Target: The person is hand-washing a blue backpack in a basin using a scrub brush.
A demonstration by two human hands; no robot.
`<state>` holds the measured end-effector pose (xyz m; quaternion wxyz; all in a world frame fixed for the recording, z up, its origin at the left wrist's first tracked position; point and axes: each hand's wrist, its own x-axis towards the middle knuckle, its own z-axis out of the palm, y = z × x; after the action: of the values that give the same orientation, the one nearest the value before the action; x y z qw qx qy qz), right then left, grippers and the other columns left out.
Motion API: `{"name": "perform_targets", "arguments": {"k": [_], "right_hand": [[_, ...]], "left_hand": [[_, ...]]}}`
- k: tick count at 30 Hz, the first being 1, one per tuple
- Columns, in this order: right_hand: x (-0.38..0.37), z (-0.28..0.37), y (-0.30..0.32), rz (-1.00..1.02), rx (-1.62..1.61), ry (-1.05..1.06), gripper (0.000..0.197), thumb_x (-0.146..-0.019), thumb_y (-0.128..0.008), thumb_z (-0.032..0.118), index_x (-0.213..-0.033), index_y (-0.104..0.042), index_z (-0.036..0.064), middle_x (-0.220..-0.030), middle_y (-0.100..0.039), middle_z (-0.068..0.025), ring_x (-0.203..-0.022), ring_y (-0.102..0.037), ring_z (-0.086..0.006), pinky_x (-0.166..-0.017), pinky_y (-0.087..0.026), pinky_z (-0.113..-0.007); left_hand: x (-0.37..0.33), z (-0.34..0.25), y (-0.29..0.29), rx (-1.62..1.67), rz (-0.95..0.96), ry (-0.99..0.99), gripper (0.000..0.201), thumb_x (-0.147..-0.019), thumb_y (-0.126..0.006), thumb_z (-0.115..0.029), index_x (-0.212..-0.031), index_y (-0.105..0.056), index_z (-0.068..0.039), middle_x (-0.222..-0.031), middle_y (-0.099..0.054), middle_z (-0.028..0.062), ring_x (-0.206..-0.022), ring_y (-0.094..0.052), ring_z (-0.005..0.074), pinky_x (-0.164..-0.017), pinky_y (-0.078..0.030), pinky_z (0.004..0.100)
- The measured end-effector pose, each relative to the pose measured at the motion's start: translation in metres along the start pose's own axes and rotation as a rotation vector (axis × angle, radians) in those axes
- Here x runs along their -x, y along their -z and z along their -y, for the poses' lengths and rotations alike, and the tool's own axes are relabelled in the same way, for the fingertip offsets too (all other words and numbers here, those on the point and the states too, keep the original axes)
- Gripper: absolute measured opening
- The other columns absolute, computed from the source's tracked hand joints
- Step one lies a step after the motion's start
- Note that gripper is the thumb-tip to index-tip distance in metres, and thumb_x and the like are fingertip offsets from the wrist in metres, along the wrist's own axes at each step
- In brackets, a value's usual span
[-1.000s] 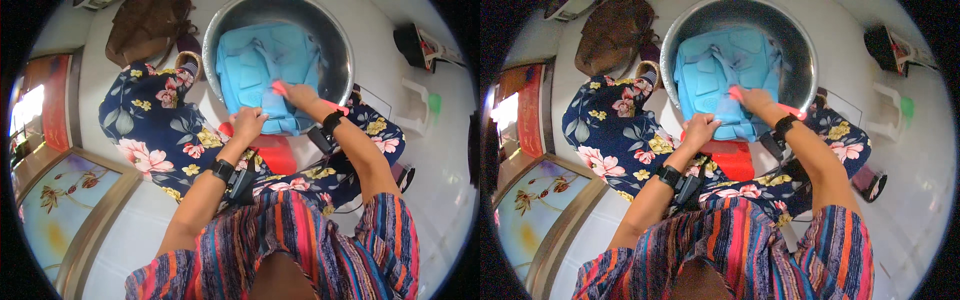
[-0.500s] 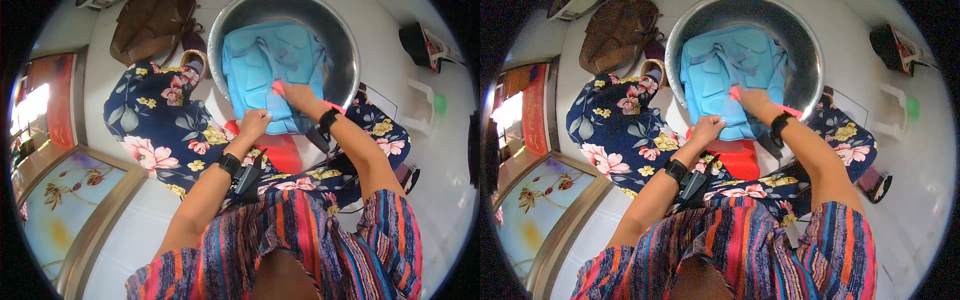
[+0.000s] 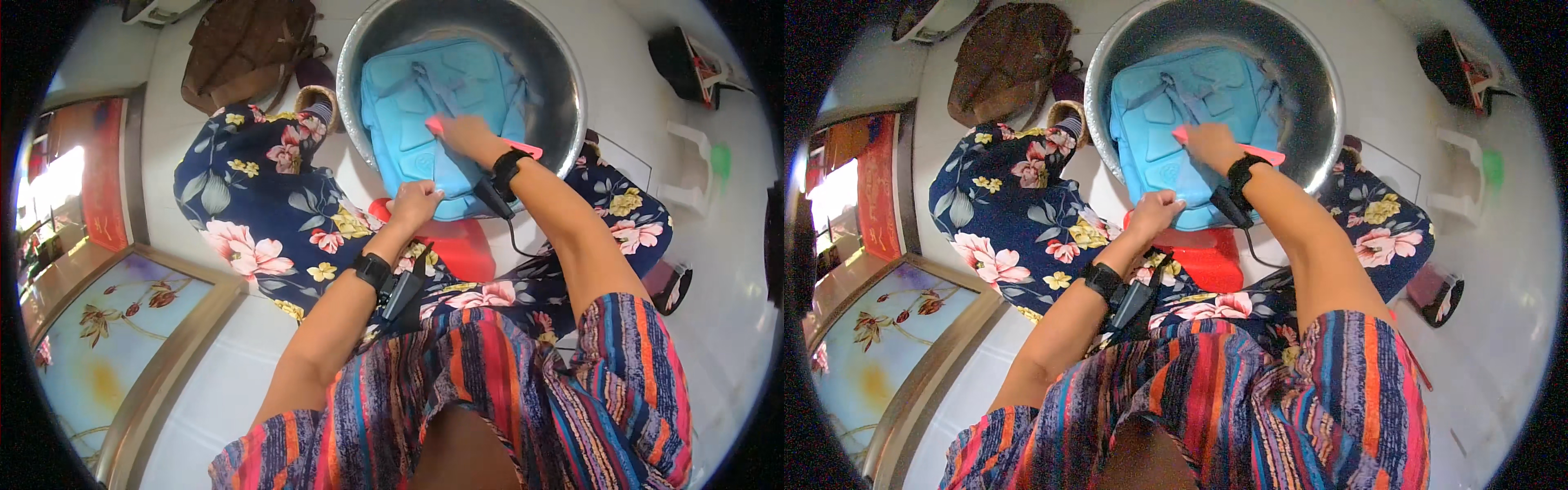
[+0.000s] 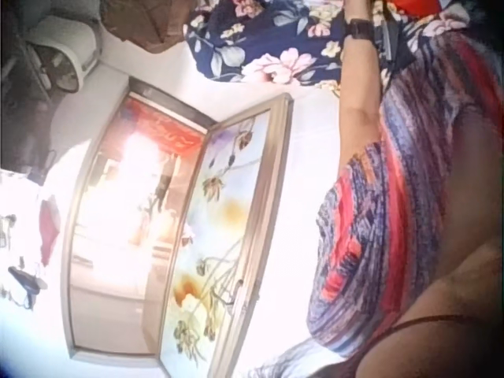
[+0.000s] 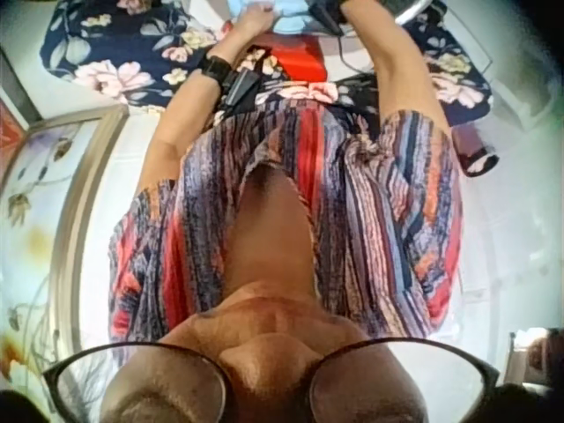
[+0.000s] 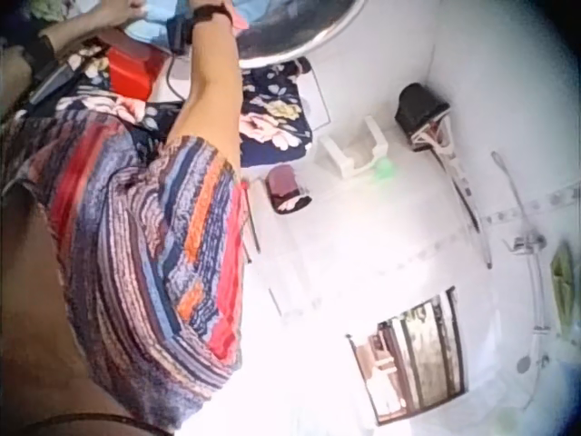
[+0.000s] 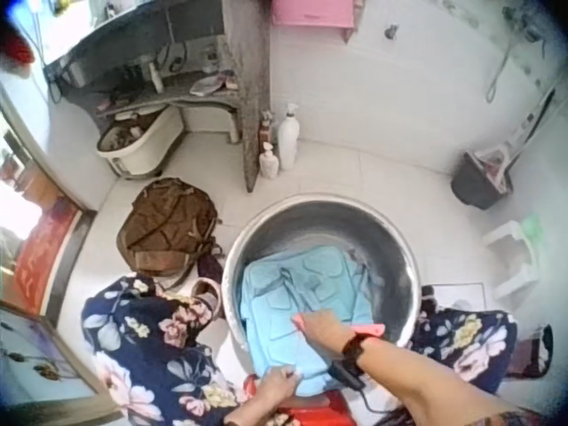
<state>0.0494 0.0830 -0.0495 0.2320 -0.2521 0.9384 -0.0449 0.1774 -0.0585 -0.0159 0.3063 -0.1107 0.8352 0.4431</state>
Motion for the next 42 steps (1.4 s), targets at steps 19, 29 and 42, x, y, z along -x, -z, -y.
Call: {"name": "perform_targets", "arguments": {"k": [19,29,42], "right_hand": [[0.081,0.01,0.009,0.045,-2.124,-0.721,0.025,-0.075,-0.065,0.009,-0.093,-0.047,0.0102,-0.064,-0.041,0.0054,-0.039,-0.028,-0.0026,-0.033,-0.025,-0.017],[0.075,0.023,0.01,0.069,-2.415,-0.761,0.022,-0.073,-0.066,0.007,-0.082,-0.047,0.0119,-0.056,-0.04,0.005,-0.037,-0.032,-0.0041,-0.032,-0.028,-0.017],[0.095,0.05,0.108,-0.194,-0.438,-0.075,0.054,-0.087,-0.04,0.045,-0.13,-0.034,0.0134,-0.089,-0.059,-0.0257,-0.083,-0.057,-0.0404,-0.069,-0.045,-0.048]], "left_hand": [[0.01,0.012,-0.004,0.181,-0.619,0.117,0.045,-0.065,-0.073,-0.019,-0.103,-0.056,-0.003,-0.104,-0.054,0.0163,-0.088,-0.055,0.0308,-0.08,-0.043,0.0414],[-0.014,0.001,0.02,1.395,-0.026,0.67,0.039,-0.072,-0.07,-0.028,-0.103,-0.052,-0.011,-0.098,-0.054,0.0035,-0.086,-0.054,0.0193,-0.07,-0.044,0.0312],[-0.013,-0.028,0.025,1.191,-0.284,0.132,0.029,-0.081,-0.058,-0.018,-0.091,-0.055,0.01,-0.09,-0.058,0.0102,-0.08,-0.053,0.0155,-0.07,-0.042,0.0287]]}}
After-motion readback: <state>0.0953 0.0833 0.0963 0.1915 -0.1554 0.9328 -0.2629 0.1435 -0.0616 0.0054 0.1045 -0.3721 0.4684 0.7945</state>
